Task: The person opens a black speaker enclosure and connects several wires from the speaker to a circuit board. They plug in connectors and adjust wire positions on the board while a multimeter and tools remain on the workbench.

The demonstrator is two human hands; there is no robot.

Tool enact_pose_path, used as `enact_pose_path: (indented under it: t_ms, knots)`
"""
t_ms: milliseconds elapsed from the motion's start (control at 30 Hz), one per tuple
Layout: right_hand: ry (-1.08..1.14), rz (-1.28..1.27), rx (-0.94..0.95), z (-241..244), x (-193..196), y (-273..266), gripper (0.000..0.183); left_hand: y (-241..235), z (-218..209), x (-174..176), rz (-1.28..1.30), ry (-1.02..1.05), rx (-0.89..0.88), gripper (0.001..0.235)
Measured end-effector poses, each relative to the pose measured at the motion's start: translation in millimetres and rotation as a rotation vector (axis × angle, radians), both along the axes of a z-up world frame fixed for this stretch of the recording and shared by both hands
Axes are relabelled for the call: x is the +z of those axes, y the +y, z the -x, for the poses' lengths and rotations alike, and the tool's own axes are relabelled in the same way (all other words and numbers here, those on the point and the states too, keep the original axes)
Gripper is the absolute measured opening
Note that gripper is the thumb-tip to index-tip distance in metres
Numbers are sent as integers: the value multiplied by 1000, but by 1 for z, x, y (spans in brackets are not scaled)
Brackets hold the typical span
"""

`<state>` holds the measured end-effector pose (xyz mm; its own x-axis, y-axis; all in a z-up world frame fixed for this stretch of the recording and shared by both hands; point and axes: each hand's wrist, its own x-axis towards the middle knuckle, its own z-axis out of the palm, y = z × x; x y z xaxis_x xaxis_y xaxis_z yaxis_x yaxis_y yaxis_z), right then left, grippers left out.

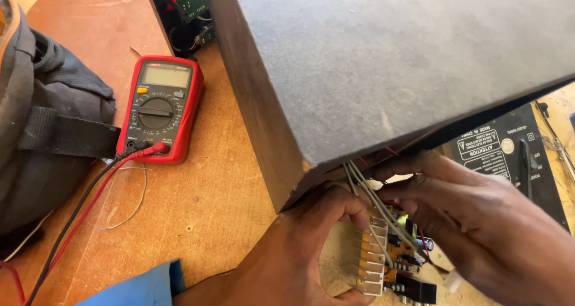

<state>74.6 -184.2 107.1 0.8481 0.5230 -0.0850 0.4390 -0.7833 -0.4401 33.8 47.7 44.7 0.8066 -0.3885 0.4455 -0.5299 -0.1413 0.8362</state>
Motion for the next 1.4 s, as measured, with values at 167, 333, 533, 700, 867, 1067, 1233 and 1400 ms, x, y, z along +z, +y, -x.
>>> enact_pose_path:
  t_ms: [167,333,533,700,867,1067,1233,1400]
  knots:
    - [-166,-126,68,3,14,-18,33,-15,6,3,-61,75,-12,52]
    - [-201,-176,2,5,14,-52,28,-37,5,3,-79,43,-20,53]
    - [-95,-24,61,-1,11,-101,26,-65,3,-6,-105,32,-14,59]
    - [99,296,80,-2,0,-122,53,-80,2,-3,-139,14,-23,55]
    - [133,338,119,-8,-8,-135,26,-93,3,-6,-170,25,-19,56]
    - [109,341,-40,-9,-6,-149,47,-96,10,-5,-191,58,22,54]
    - [102,257,-12,-9,-6,-152,45,-98,12,-7,-231,87,25,59]
    - [-15,243,-3,-7,-9,-154,42,-102,9,-13,-215,49,5,51]
